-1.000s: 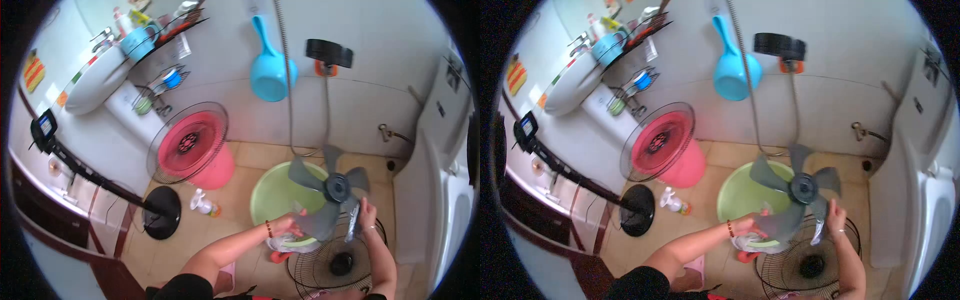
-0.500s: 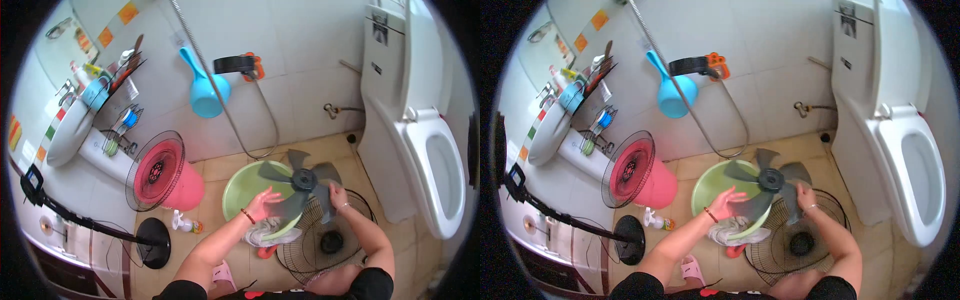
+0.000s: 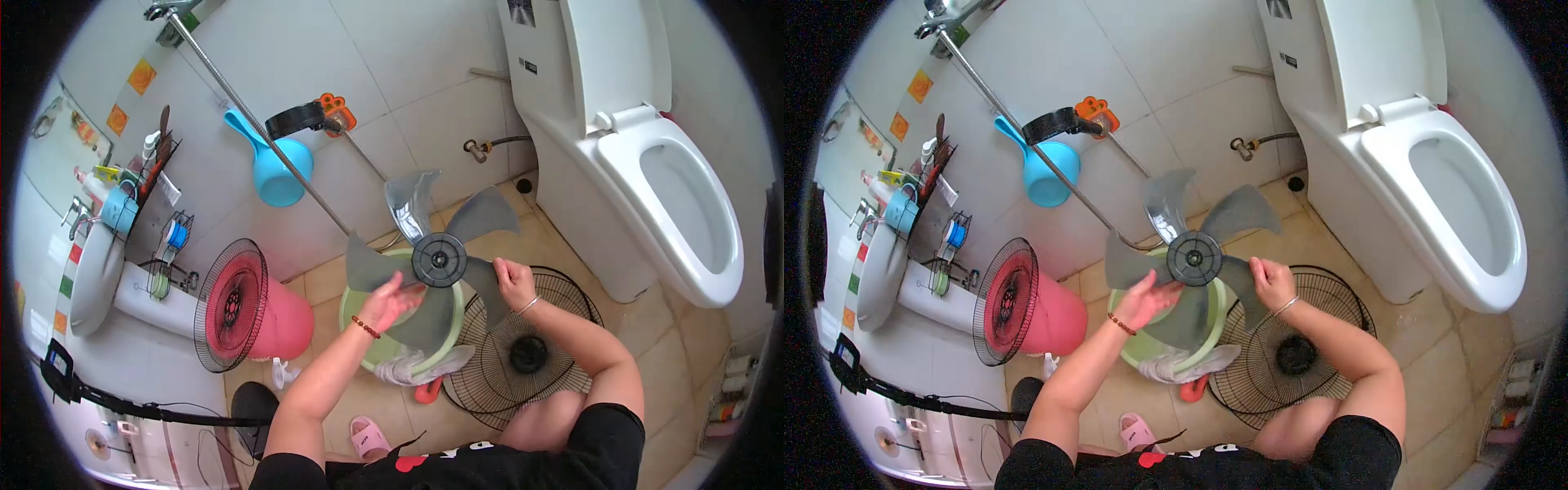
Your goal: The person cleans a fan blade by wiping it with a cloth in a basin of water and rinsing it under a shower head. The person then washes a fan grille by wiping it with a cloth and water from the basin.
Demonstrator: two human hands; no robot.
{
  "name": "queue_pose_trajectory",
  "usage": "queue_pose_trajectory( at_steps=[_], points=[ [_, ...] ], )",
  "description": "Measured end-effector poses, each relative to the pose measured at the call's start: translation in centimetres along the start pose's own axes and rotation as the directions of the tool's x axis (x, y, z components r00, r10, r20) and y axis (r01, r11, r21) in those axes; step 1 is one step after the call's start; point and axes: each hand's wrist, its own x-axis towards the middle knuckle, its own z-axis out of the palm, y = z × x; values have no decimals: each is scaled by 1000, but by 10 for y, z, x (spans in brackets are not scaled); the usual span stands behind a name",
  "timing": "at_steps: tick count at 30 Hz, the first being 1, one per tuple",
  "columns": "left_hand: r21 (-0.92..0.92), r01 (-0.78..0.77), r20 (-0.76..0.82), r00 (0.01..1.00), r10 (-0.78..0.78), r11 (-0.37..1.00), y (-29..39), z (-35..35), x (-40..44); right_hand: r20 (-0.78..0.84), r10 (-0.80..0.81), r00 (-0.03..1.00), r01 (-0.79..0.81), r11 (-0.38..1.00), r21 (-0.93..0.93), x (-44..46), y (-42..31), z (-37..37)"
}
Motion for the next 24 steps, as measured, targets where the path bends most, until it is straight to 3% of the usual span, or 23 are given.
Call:
queue_pose_trajectory(
  at_steps=[3,6,14,17,19,21,23,24],
  points=[
    [-5,-415,-224,887,404,910,19,18,-6,-34,22,999,-20,998,53,-8,1,3],
    [-6,-490,-172,859,482,872,48,39,-24,-87,21,996,-10,992,127,-14,0,3],
    [191,-551,52,832,552,813,60,82,-48,-70,72,995,-63,990,125,-29,20,6],
    [171,-589,77,807,585,790,53,84,-42,-180,-16,984,37,993,116,-28,10,10],
    [133,-564,77,826,559,815,48,85,-30,-131,-94,987,106,991,86,-30,2,17],
    [121,-503,98,864,494,856,51,83,-16,-86,-72,994,80,993,88,-38,-6,29],
    [129,-487,-24,870,493,864,60,69,-5,46,-118,992,113,989,99,-45,1,41],
    [133,-483,-77,866,495,866,68,65,0,205,-39,978,27,998,63,-45,-16,39]
  ],
)
